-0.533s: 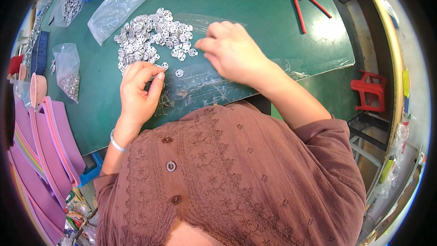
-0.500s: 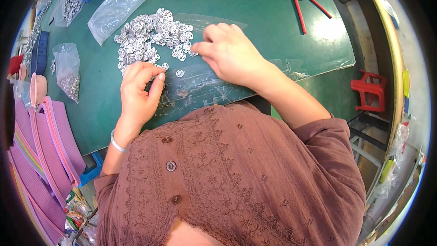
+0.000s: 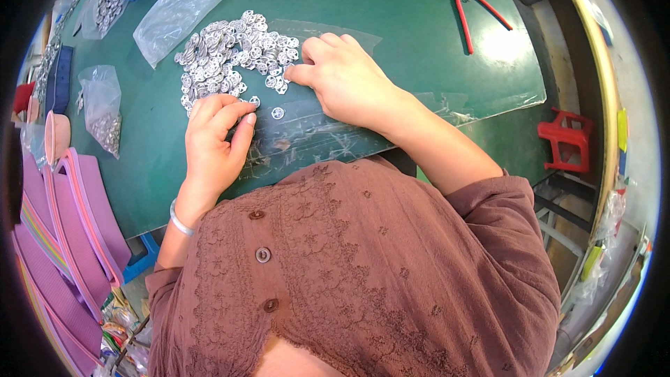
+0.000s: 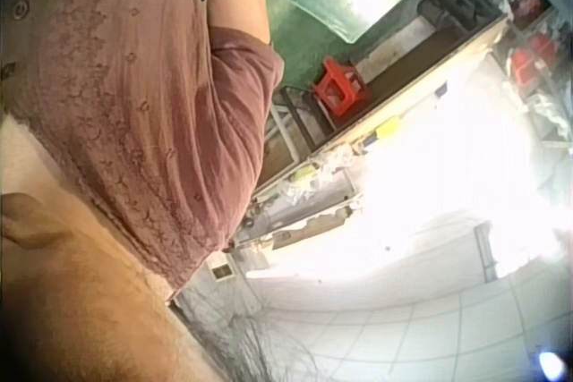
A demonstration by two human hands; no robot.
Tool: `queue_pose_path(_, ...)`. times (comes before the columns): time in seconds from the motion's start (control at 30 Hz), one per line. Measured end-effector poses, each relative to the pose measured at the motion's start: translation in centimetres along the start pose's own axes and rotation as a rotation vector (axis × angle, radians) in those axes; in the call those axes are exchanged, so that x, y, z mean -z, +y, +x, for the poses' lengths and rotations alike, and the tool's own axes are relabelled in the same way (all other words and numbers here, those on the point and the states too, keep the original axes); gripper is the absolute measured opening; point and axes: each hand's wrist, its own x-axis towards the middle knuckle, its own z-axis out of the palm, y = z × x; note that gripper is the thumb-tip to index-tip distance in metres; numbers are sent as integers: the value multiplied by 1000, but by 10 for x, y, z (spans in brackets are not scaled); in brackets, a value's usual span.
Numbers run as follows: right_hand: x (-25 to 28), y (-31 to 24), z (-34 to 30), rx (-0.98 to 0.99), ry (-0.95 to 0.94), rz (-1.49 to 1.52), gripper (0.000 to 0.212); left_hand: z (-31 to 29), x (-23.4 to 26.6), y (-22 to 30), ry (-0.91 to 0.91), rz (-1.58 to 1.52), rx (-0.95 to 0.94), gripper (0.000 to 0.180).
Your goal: The person takes small silver components from plastic bags and a table surface, handles them individually to join them together, and uses pliers to secure the connection.
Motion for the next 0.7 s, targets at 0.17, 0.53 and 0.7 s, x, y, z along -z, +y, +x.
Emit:
queue_pose_path(0.17,6,5,-3,44,-74,43,23,1,-3,-1,8,41,-42,13)
queue_pose_path(0.53,8,7,-4,4,-10,52,19,5,-8,0,-46,69,-68,14)
queue_pose_path(0.7,18,13,-12,-72,33,40,16,4,-7,2,-47,74,-73,14)
